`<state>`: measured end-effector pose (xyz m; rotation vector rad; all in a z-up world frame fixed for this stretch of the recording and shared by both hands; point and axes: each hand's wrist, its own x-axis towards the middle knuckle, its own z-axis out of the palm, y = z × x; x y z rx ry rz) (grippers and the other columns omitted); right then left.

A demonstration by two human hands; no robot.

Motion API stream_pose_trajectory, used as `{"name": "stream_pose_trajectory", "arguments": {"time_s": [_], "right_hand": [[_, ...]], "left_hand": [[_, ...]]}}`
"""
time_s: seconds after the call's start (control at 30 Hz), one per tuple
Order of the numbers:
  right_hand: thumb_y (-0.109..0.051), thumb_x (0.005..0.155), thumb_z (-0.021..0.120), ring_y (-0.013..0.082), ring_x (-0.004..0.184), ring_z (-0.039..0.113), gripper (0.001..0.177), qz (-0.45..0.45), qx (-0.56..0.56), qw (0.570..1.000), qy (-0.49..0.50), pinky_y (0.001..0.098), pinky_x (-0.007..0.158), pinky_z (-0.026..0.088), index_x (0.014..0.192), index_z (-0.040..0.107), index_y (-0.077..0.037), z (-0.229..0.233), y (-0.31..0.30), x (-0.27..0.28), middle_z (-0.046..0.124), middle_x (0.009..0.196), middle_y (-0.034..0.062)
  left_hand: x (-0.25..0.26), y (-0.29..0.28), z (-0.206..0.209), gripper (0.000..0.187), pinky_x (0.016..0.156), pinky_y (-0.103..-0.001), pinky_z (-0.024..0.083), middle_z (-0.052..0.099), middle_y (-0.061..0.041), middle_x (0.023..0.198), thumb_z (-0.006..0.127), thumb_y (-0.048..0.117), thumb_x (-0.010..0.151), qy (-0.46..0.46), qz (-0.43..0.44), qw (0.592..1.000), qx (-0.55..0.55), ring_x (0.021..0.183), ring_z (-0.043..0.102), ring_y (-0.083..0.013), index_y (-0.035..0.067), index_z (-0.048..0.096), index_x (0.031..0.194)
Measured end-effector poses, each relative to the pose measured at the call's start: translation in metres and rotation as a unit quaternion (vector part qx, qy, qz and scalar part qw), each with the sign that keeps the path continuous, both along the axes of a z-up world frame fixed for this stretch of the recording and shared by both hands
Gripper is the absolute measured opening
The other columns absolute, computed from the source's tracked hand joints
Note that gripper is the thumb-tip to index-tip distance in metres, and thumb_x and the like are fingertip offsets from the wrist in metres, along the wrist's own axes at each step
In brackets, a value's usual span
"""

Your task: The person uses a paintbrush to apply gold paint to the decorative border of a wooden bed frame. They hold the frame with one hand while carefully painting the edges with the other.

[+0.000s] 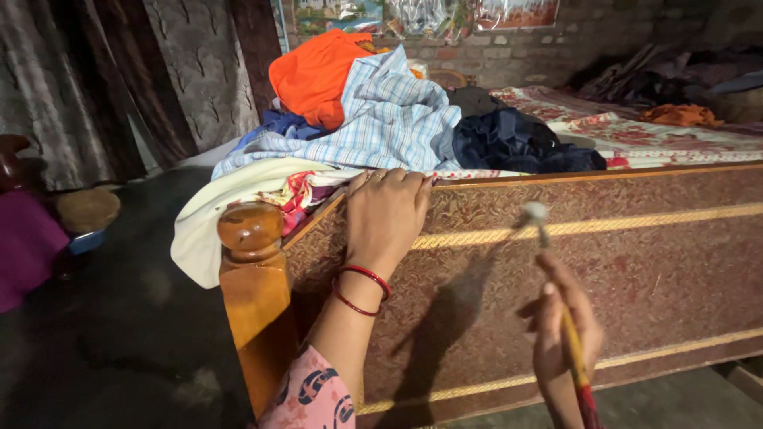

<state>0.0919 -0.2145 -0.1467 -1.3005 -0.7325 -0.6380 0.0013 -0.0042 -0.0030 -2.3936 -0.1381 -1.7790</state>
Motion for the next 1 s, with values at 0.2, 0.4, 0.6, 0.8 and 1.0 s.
{"name": "stream_pose_trajectory", "arguments": {"time_s": [0.2,0.4,0.6,0.8,1.0], "right_hand": [[-0.017,0.102,0.050,0.0067,0.059,0.068,0.035,0.122,-0.104,0.980,-0.117,0.0166,0.046,0.057,0.133,0.062,-0.007,-0.009,0.016,-0.020,0.068,0.132,0.0192],[-0.021,0.105,0.051,0.0024,0.064,0.062,0.045,0.030,0.029,0.999,0.001,0.0147,0.050,0.047,0.149,0.051,-0.010,-0.004,0.001,-0.003,0.064,0.138,0.0211],[-0.020,0.095,0.058,0.0046,0.044,0.058,0.043,0.111,-0.104,0.987,-0.058,0.0163,0.034,0.048,0.137,0.061,-0.009,-0.037,0.015,-0.006,0.064,0.143,0.0201],[-0.019,0.103,0.052,0.0028,0.063,0.063,0.045,0.073,0.061,0.995,0.030,0.0143,0.048,0.048,0.148,0.051,-0.012,-0.017,0.000,-0.006,0.065,0.139,0.0166],[-0.014,0.096,0.056,0.0047,0.054,0.064,0.047,0.218,-0.037,0.975,0.020,0.0163,0.036,0.051,0.143,0.053,-0.010,-0.030,0.013,-0.019,0.068,0.132,0.0188]], "left_hand": [[0.000,-0.001,0.002,0.026,0.079,-0.044,0.046,0.071,-0.006,0.081,0.061,0.030,0.097,-0.001,0.003,1.000,0.002,0.083,0.067,-0.0254,0.011,0.074,0.084],[-0.001,0.001,-0.001,0.026,0.079,-0.044,0.047,0.070,-0.007,0.081,0.061,0.029,0.098,-0.012,-0.010,1.000,0.004,0.082,0.067,-0.0260,0.011,0.074,0.085],[0.001,0.002,0.000,0.026,0.077,-0.044,0.047,0.070,-0.007,0.080,0.062,0.029,0.097,-0.020,0.000,1.000,0.023,0.080,0.067,-0.0278,0.011,0.074,0.083],[0.001,0.001,0.000,0.023,0.077,-0.044,0.047,0.070,-0.008,0.082,0.063,0.027,0.097,-0.010,0.000,1.000,0.023,0.080,0.067,-0.0284,0.010,0.074,0.087],[0.002,0.000,0.000,0.022,0.078,-0.044,0.047,0.070,-0.008,0.083,0.063,0.027,0.097,-0.013,0.001,0.999,0.034,0.080,0.067,-0.0283,0.011,0.075,0.089]]}}
